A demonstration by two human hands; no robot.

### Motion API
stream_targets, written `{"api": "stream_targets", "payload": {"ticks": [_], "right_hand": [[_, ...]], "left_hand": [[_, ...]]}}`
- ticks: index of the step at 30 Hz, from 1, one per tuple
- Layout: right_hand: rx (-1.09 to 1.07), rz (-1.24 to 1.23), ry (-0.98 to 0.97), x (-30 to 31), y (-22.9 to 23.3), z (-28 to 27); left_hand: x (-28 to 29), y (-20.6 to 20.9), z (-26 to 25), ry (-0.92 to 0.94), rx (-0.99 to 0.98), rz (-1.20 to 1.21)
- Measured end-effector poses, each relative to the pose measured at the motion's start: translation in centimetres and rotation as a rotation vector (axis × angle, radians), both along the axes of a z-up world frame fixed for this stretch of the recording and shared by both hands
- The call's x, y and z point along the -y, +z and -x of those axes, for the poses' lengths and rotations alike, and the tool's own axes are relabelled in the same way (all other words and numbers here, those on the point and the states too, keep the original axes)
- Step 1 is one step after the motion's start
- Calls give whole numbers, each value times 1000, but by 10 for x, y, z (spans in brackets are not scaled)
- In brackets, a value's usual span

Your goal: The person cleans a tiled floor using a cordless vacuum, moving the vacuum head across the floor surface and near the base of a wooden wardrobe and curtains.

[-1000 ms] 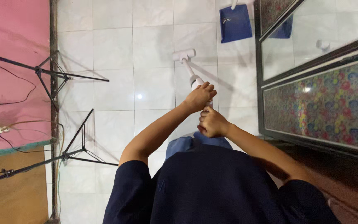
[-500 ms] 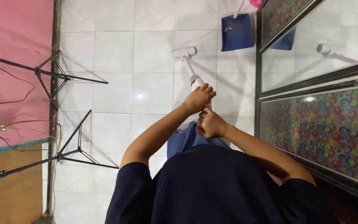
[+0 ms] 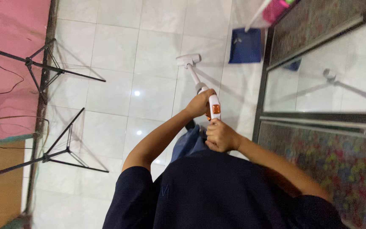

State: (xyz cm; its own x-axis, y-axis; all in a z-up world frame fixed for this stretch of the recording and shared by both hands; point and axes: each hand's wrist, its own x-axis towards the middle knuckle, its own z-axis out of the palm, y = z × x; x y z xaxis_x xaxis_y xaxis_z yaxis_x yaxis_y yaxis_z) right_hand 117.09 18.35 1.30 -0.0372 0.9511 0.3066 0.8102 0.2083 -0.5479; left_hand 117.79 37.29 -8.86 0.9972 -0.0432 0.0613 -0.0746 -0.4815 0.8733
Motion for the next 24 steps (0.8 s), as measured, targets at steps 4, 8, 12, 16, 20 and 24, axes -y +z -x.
{"api": "stream_targets", "payload": {"ticks": [4, 8, 12, 16, 20, 24], "right_hand": [[11, 102, -10, -17, -17, -33], [3, 48, 35, -37, -28, -54], [3, 58, 137, -44, -24, -72], [26, 85, 249, -46, -17, -86], [-9, 48, 301, -60, -17, -111], [10, 61, 377, -73, -24, -146]], "left_hand": [[-20, -16, -30, 5, -75, 5], [-39, -20, -47, 34, -60, -40], [-47, -10, -47, 51, -24, -83], [-58, 4, -44, 89, -54, -63], [-65, 3, -57, 180, -94, -58], [-71, -12, -83, 291, -165, -49]]}}
